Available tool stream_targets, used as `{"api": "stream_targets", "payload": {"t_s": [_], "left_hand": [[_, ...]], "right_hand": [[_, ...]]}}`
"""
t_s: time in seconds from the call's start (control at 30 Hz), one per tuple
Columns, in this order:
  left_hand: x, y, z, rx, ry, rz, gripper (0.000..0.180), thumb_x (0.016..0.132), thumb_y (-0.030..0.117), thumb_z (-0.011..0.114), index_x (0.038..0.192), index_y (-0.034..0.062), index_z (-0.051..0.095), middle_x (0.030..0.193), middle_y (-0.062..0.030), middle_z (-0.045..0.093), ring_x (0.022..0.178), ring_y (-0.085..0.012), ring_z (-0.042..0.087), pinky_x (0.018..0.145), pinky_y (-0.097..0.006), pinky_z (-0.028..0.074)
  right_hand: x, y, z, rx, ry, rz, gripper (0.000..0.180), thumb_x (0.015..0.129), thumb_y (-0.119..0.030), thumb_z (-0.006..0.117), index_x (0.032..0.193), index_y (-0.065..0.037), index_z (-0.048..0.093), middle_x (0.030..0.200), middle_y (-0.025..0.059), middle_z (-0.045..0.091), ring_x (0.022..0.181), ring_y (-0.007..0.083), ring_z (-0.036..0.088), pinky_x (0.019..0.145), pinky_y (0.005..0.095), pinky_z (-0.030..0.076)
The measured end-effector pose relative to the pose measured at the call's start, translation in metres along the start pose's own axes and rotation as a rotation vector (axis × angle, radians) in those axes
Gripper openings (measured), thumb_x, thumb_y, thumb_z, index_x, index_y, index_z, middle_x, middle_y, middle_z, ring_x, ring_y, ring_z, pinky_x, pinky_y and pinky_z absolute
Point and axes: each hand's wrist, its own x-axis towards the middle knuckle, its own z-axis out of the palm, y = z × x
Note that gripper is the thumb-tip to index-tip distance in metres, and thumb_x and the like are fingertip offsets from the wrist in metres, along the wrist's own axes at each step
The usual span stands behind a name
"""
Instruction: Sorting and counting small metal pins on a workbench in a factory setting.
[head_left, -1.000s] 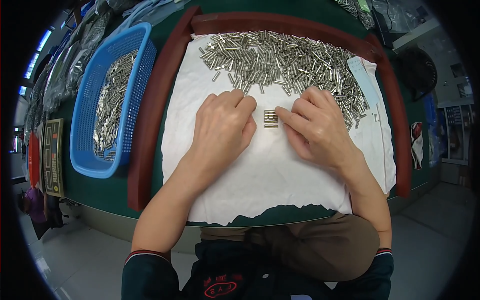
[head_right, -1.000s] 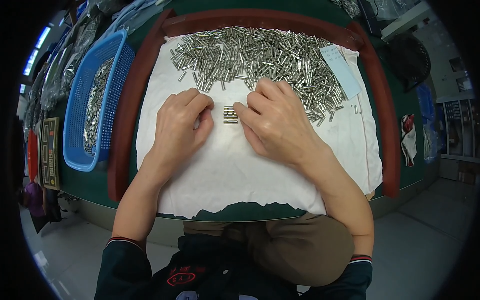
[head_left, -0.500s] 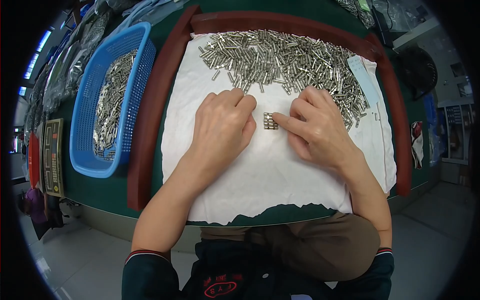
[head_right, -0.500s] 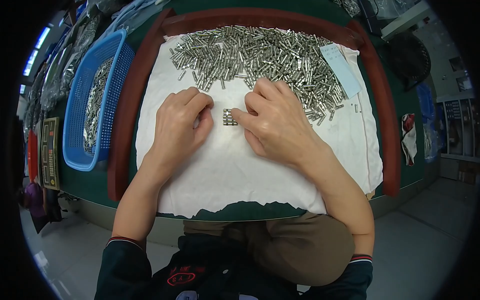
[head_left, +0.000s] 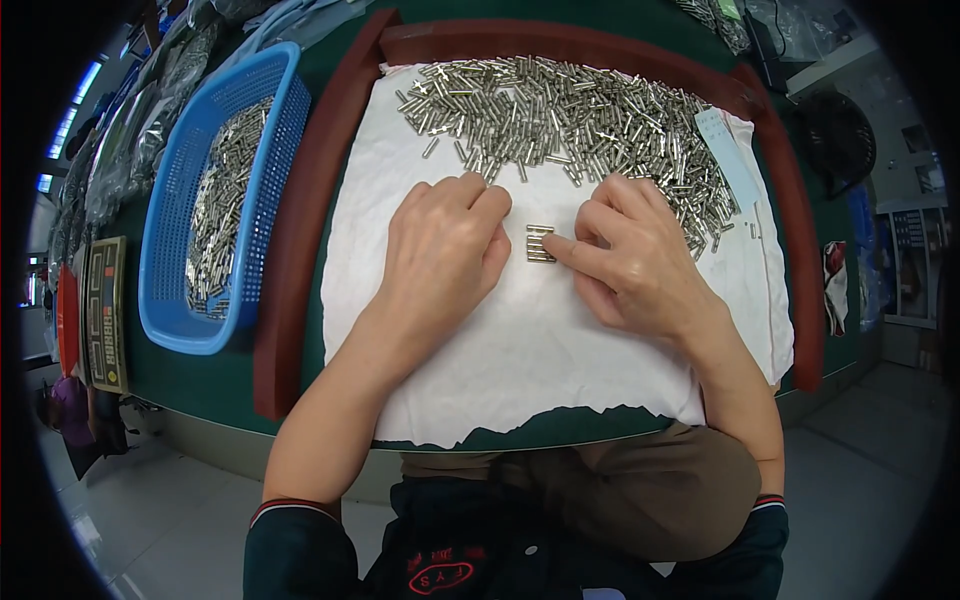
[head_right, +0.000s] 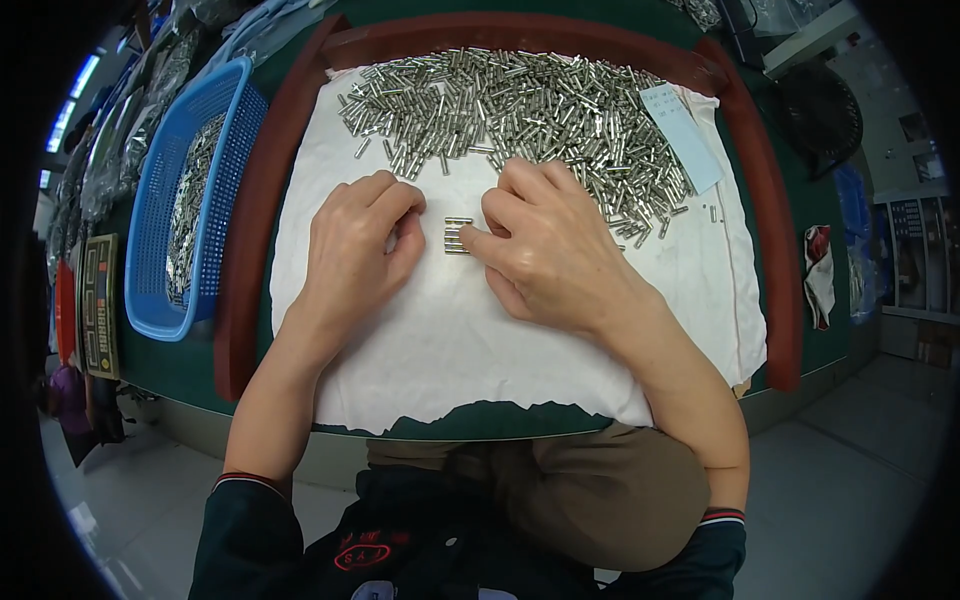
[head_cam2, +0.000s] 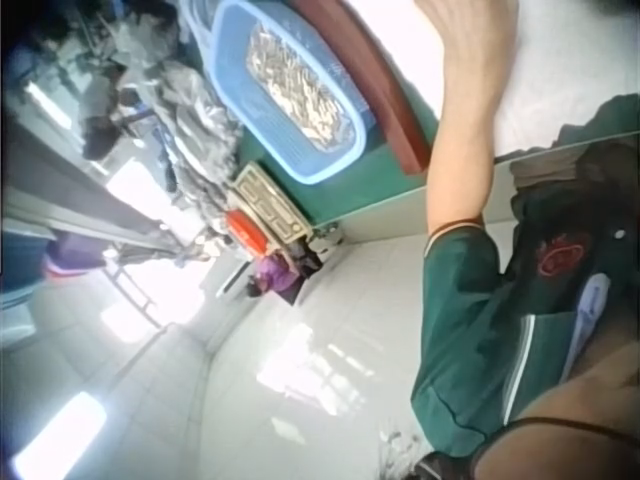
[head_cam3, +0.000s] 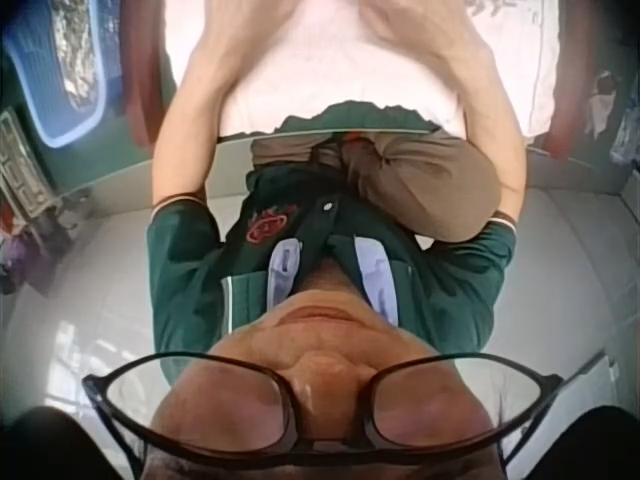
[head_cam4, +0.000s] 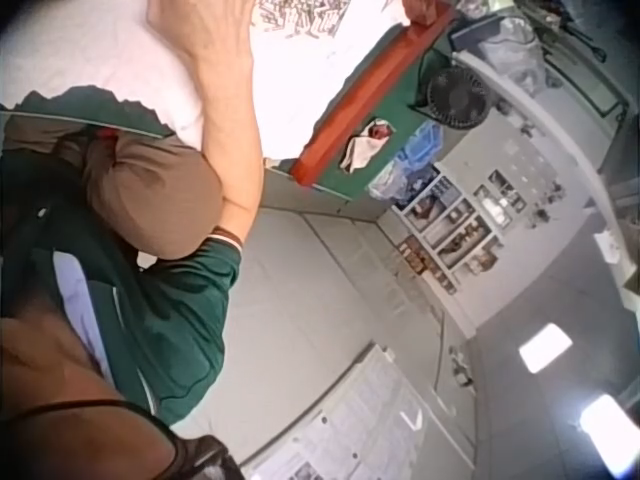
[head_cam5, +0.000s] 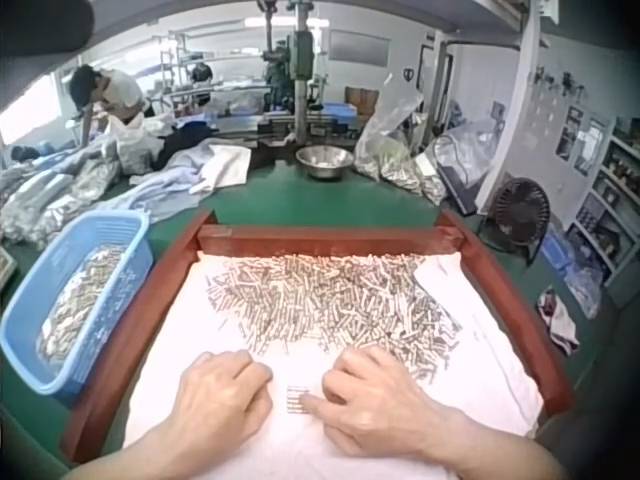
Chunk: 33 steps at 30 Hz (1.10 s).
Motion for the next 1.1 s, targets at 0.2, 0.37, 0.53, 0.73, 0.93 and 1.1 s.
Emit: {"api": "stream_targets", "payload": {"t_s": [0.2, 0.37, 0.53, 0.73, 0.93, 1.1], "left_hand": [[0.0007, 0.0004, -0.0008, 0.006, -0.004, -0.001, 0.011, 0.070, 0.000, 0.066, 0.079, 0.0032, 0.062, 0.074, -0.0100, 0.057, 0.069, -0.0283, 0.058, 0.066, -0.039, 0.043], [0.0003, 0.0004, -0.0013, 0.001, -0.008, -0.007, 0.011, 0.070, 0.000, 0.066, 0.079, 0.0032, 0.062, 0.075, -0.0099, 0.058, 0.070, -0.0280, 0.058, 0.066, -0.039, 0.042], [0.0003, 0.0004, -0.0012, 0.000, -0.014, -0.007, 0.011, 0.070, 0.000, 0.066, 0.080, 0.0031, 0.062, 0.075, -0.0099, 0.058, 0.070, -0.0281, 0.058, 0.066, -0.039, 0.043], [0.0003, 0.0000, -0.0010, -0.002, -0.008, 0.000, 0.011, 0.070, 0.000, 0.066, 0.080, 0.0030, 0.062, 0.075, -0.0099, 0.058, 0.070, -0.0281, 0.058, 0.067, -0.039, 0.043], [0.0000, -0.0007, -0.0013, 0.002, -0.009, -0.009, 0.012, 0.069, 0.000, 0.066, 0.080, 0.0036, 0.062, 0.076, -0.0100, 0.059, 0.070, -0.0281, 0.058, 0.066, -0.039, 0.043], [0.0002, -0.0007, -0.0009, -0.002, -0.005, 0.000, 0.012, 0.070, 0.000, 0.066, 0.080, 0.0037, 0.062, 0.076, -0.0101, 0.059, 0.071, -0.0282, 0.059, 0.066, -0.039, 0.043]], "right_hand": [[0.0003, 0.0014, 0.0013, -0.028, 0.025, 0.040, 0.039, 0.061, 0.001, 0.067, 0.099, -0.008, 0.071, 0.077, 0.0045, 0.052, 0.081, 0.0253, 0.051, 0.074, 0.0373, 0.042], [-0.0002, 0.0017, 0.0034, -0.051, 0.010, 0.077, 0.043, 0.061, 0.002, 0.065, 0.103, -0.007, 0.070, 0.079, 0.0052, 0.052, 0.082, 0.0259, 0.051, 0.073, 0.0372, 0.042], [-0.0003, 0.0001, 0.0016, -0.028, -0.003, 0.052, 0.043, 0.059, 0.001, 0.065, 0.100, -0.010, 0.072, 0.078, 0.0044, 0.050, 0.082, 0.0249, 0.050, 0.074, 0.0374, 0.041], [-0.0001, -0.0011, 0.0013, -0.006, 0.009, 0.019, 0.039, 0.057, 0.001, 0.065, 0.093, -0.011, 0.072, 0.078, 0.0030, 0.049, 0.081, 0.0239, 0.050, 0.075, 0.0376, 0.041], [0.0034, -0.0042, -0.0053, 0.121, -0.002, -0.051, 0.019, 0.058, -0.005, 0.068, 0.077, -0.008, 0.068, 0.075, 0.0028, 0.050, 0.083, 0.0232, 0.051, 0.075, 0.0373, 0.041], [0.0027, -0.0032, -0.0038, 0.104, -0.019, -0.061, 0.018, 0.057, -0.006, 0.069, 0.075, -0.008, 0.068, 0.075, 0.0031, 0.050, 0.083, 0.0232, 0.051, 0.075, 0.0373, 0.042]]}}
